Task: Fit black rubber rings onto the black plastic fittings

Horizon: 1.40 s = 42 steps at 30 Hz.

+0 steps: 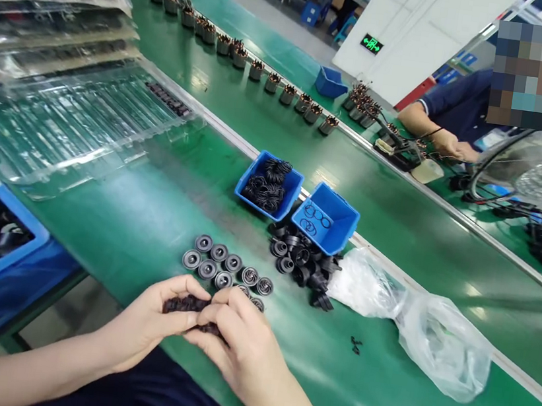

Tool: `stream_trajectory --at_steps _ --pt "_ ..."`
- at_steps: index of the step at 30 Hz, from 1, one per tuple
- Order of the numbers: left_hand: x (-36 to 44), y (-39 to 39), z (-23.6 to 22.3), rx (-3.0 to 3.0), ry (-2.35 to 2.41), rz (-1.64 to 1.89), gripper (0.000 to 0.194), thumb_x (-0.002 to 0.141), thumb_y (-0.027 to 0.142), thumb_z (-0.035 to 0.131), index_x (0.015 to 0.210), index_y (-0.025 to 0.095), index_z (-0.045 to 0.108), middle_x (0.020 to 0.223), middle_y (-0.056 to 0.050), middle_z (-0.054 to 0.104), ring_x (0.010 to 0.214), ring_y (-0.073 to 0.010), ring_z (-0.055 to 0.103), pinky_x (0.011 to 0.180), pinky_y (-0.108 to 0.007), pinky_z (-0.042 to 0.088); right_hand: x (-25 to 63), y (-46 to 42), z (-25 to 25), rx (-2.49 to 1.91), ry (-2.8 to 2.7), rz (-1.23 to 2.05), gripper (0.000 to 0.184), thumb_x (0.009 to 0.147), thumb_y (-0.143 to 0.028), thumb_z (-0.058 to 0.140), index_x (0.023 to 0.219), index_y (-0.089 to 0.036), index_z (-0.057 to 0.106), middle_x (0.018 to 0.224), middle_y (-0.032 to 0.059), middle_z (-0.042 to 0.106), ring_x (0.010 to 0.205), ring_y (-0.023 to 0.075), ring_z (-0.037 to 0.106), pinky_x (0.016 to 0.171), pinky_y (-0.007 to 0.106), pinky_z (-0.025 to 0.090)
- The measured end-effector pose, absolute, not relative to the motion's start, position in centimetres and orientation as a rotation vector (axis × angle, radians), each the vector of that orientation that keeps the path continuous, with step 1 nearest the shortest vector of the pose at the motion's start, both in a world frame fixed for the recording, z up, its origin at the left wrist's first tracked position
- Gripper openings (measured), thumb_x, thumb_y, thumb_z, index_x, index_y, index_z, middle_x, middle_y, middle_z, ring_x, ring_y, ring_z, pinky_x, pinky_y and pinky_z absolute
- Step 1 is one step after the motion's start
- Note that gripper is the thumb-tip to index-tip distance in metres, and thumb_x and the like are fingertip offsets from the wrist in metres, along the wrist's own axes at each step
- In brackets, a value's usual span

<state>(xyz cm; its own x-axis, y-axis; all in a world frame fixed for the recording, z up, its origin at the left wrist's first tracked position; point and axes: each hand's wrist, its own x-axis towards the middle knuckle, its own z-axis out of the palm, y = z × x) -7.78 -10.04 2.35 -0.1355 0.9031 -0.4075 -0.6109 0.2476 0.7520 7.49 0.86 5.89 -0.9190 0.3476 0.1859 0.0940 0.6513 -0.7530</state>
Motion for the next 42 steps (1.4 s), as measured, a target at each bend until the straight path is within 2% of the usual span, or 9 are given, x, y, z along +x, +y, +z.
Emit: stream_trajectory --at_steps 5,10,13,21,28,32,37,39,42 --pt "-8.4 -10.3 2.6 0.259 1.023 1.318 0.026 0.077 0.029 0.081 0.094 0.018 0.065 0.085 -0.002 0.071 0.083 -0.0184 0.07 0.08 -0.032 0.056 7.9 2.7 6.6 -0.503 -2.387 1.246 0.018 0.092 -0.018 0.066 0.109 -0.023 0.061 0.099 0.0049 0.066 0.088 0.0161 0.065 0.077 0.029 0.055" --pt "-8.8 -10.5 2.1 0.344 1.009 1.249 0.019 0.085 0.029 0.074 0.098 0.019 0.065 0.092 -0.004 0.073 0.098 -0.0214 0.071 0.092 -0.036 0.056 7.6 6.4 7.6 -0.628 -2.419 0.852 0.016 0.094 -0.012 0.06 0.104 -0.022 0.067 0.106 0.0072 0.065 0.102 0.0185 0.063 0.09 0.036 0.053" --pt "-8.6 -10.5 2.1 0.388 0.953 1.221 0.018 0.087 0.031 0.072 0.1 0.02 0.066 0.096 -0.004 0.074 0.105 -0.024 0.07 0.097 -0.039 0.055 6.7 7.4 7.3 -0.541 -2.554 0.808 0.021 0.094 -0.012 0.058 0.112 -0.021 0.064 0.104 0.0071 0.065 0.1 0.0185 0.063 0.091 0.036 0.053" --pt "-8.5 -10.3 2.3 0.403 0.959 1.22 0.018 0.084 0.028 0.072 0.099 0.019 0.067 0.097 -0.006 0.074 0.105 -0.0266 0.071 0.096 -0.041 0.055 5.1 7.0 6.1 -0.447 -2.72 0.77 0.028 0.093 -0.008 0.057 0.119 -0.019 0.057 0.11 0.0083 0.067 0.105 0.0206 0.062 0.096 0.039 0.052" --pt "-8.5 -10.1 1.9 0.407 0.972 1.201 0.022 0.082 0.026 0.074 0.1 0.018 0.064 0.097 -0.007 0.073 0.102 -0.0251 0.071 0.093 -0.04 0.057 5.2 7.7 6.1 -0.474 -2.773 0.735 0.024 0.095 -0.015 0.058 0.119 -0.019 0.058 0.109 0.0081 0.068 0.103 0.0216 0.063 0.095 0.042 0.051" --pt "-8.5 -10.1 1.6 0.451 0.956 1.199 0.02 0.087 0.026 0.068 0.103 0.019 0.06 0.099 -0.006 0.07 0.105 -0.025 0.07 0.095 -0.04 0.056 5.9 6.8 7.6 -0.535 -2.719 0.677 0.037 0.094 -0.028 0.064 0.128 -0.02 0.053 0.121 0.0118 0.062 0.113 0.0253 0.058 0.098 0.045 0.049" --pt "-8.4 -10.3 1.5 0.679 1.052 1.193 0.034 0.084 0.016 0.063 0.115 0.023 0.051 0.106 -0.004 0.067 0.104 -0.0224 0.068 0.093 -0.037 0.055 6.6 3.3 9.1 -0.564 -2.75 1.088 0.056 0.084 -0.048 0.074 0.129 -0.02 0.053 0.095 0.0032 0.066 0.082 0.0173 0.063 0.078 0.031 0.054" --pt "-8.5 -10.4 1.6 0.886 1.143 1.194 0.043 0.08 0.009 0.062 0.117 0.025 0.05 0.109 -0.003 0.065 0.104 -0.0209 0.067 0.09 -0.032 0.054 6.6 2.2 8.8 -0.564 -2.731 1.201 0.059 0.082 -0.051 0.074 0.128 -0.021 0.054 0.095 0.0023 0.068 0.08 0.0157 0.064 0.076 0.029 0.054" --pt "-8.7 -10.7 1.9 1.122 1.238 1.173 0.049 0.079 0.005 0.059 0.12 0.028 0.047 0.108 -0.001 0.062 0.098 -0.0173 0.065 0.086 -0.027 0.053 6.6 1.5 8.0 -0.547 -2.642 1.27 0.058 0.082 -0.046 0.075 0.131 -0.024 0.053 0.097 0.0013 0.069 0.079 0.014 0.065 0.077 0.025 0.054"
